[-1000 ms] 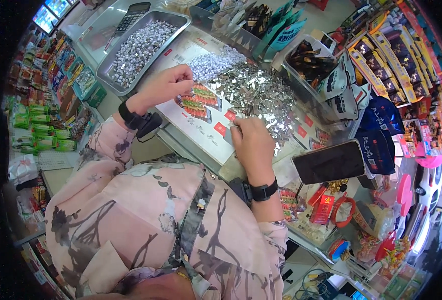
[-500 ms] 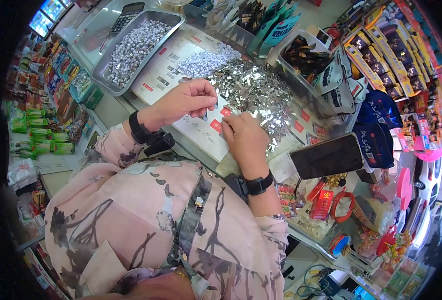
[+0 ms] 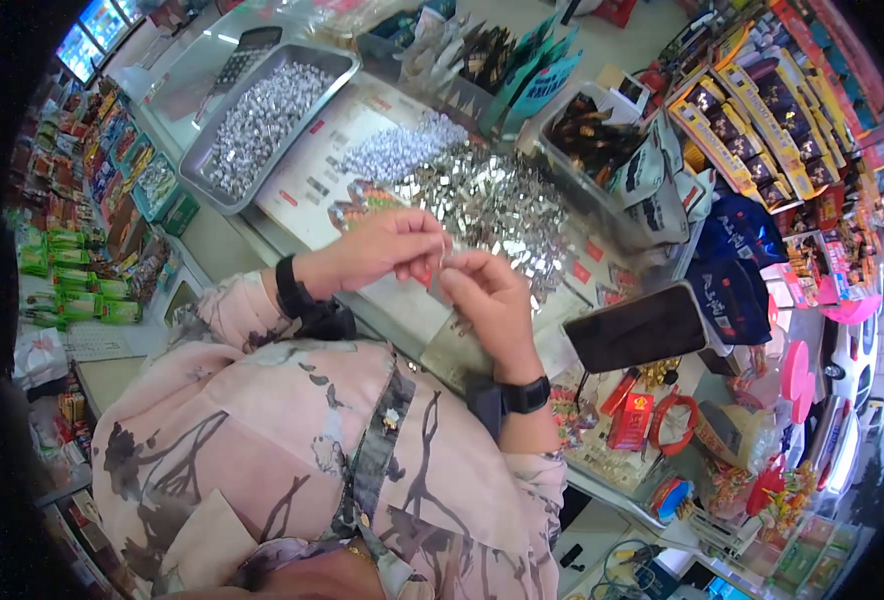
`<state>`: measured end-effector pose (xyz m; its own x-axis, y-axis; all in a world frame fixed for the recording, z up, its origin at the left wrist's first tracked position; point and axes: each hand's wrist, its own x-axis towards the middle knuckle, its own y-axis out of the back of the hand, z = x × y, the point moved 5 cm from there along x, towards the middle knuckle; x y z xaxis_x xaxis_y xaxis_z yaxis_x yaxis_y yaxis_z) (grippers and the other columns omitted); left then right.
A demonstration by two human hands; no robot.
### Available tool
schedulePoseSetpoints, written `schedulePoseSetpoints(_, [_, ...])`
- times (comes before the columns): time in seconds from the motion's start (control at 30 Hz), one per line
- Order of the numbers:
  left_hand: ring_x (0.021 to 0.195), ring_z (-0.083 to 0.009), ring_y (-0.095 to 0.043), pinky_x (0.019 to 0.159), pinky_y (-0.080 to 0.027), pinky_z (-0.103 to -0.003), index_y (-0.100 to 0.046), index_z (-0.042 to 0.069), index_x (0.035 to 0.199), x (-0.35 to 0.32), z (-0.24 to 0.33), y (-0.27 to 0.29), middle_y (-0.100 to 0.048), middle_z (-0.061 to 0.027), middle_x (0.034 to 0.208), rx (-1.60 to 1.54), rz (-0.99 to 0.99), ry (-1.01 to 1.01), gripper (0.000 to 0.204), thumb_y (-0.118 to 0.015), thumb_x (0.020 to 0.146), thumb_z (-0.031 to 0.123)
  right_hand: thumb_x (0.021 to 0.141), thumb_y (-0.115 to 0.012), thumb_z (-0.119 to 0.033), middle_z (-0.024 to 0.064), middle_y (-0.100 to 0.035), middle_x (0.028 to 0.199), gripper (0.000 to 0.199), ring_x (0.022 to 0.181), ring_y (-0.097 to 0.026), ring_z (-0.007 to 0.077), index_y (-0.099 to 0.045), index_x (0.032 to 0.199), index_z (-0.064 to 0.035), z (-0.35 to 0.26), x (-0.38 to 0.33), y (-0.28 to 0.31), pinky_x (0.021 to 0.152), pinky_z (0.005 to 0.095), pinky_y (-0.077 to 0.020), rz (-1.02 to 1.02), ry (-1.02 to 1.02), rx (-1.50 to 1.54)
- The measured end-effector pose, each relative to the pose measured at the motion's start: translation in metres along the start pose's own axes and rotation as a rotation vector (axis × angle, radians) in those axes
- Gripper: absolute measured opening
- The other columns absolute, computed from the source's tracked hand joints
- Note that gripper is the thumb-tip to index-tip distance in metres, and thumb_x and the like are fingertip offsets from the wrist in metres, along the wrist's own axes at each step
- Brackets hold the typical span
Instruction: The person picks up small silver packets from a pile, peels off the wrappers, and places the white contents into a metal tray.
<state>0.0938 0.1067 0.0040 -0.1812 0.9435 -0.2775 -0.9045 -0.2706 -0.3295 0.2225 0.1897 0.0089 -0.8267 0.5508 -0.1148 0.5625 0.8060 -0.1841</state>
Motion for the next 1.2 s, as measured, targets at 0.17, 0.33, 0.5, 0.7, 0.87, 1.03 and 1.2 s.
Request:
schedulePoseSetpoints(0.17, [0.059, -0.0050, -0.052, 0.049, -0.041, -0.017, -0.056, 0.004, 0.095, 0.004, -0.008, -0.007, -0.058, -0.0005, 0.076, -0.073, -0.021, 0.080, 0.012, -0.052, 0.092, 0.015, 0.085, -0.059, -0.004, 0.0028, -0.063, 0.085, 0.011, 0.075, -0.058, 0.0082, -0.060, 0.095, -0.0015, 0.005, 0.001, 0.002, 0.068, 0.0203, -0.0461, -0.031, 0.055, -0.002])
schedulePoseSetpoints(0.33, [0.061, -0.0047, -0.051, 0.050, -0.042, -0.018, -0.056, 0.006, 0.095, 0.005, -0.013, -0.001, -0.058, 0.0000, 0.078, -0.277, -0.001, 0.056, 0.013, -0.055, 0.091, 0.018, 0.085, -0.062, -0.004, 0.0009, -0.062, 0.088, 0.010, 0.074, -0.056, 0.0042, -0.061, 0.094, -0.0017, 0.008, -0.001, 0.002, 0.063, 0.0180, -0.0451, 0.065, 0.015, 0.102])
schedulePoseSetpoints(0.5, [0.058, -0.0066, -0.054, 0.048, -0.040, -0.017, -0.055, 0.004, 0.096, 0.002, -0.013, -0.003, -0.059, -0.0022, 0.077, -0.300, 0.021, 0.038, 0.011, -0.052, 0.092, 0.014, 0.084, -0.063, -0.004, 0.0007, -0.062, 0.089, 0.009, 0.074, -0.056, 0.0041, -0.061, 0.093, -0.0019, 0.009, 0.001, 0.001, 0.063, 0.0182, -0.0455, 0.057, 0.150, -0.016])
schedulePoseSetpoints(0.7, [0.056, -0.0068, -0.053, 0.047, -0.040, -0.018, -0.053, 0.004, 0.092, -0.002, -0.012, -0.001, -0.059, -0.0025, 0.076, -0.230, 0.100, -0.014, 0.008, -0.052, 0.091, 0.012, 0.084, -0.063, -0.005, 0.0010, -0.062, 0.089, 0.009, 0.074, -0.056, 0.0044, -0.061, 0.092, -0.0008, 0.008, 0.001, 0.000, 0.064, 0.0182, -0.0456, 0.054, 0.203, -0.148])
schedulePoseSetpoints(0.87, [0.056, -0.0062, -0.052, 0.046, -0.039, -0.019, -0.051, 0.005, 0.093, -0.003, -0.012, -0.004, -0.058, -0.0020, 0.075, 0.057, 0.082, -0.117, 0.006, -0.049, 0.092, 0.011, 0.084, -0.063, -0.005, 0.0025, -0.063, 0.090, 0.013, 0.076, -0.057, 0.0055, -0.060, 0.095, 0.0010, 0.009, 0.000, -0.002, 0.066, 0.0190, -0.0466, 0.033, 0.188, -0.211])
schedulePoseSetpoints(1.03, [0.059, -0.0047, -0.050, 0.050, -0.039, -0.020, -0.047, 0.005, 0.096, -0.004, -0.013, -0.006, -0.056, -0.0013, 0.074, 0.211, 0.086, -0.235, 0.008, -0.047, 0.093, 0.012, 0.085, -0.063, -0.006, 0.0040, -0.063, 0.092, 0.017, 0.079, -0.059, 0.0068, -0.059, 0.100, 0.0020, 0.010, 0.002, -0.006, 0.069, 0.0198, -0.0477, 0.082, 0.158, -0.084])
schedulePoseSetpoints(1.2, [0.064, -0.0054, -0.050, 0.056, -0.041, -0.022, -0.047, 0.003, 0.100, -0.014, -0.008, -0.011, -0.055, -0.0013, 0.073, 0.399, 0.145, -0.362, 0.014, -0.050, 0.093, 0.015, 0.085, -0.062, -0.006, 0.0043, -0.064, 0.093, 0.020, 0.082, -0.060, 0.0082, -0.058, 0.103, 0.0023, 0.014, 0.001, -0.007, 0.072, 0.0206, -0.0482, -0.012, 0.019, -0.090])
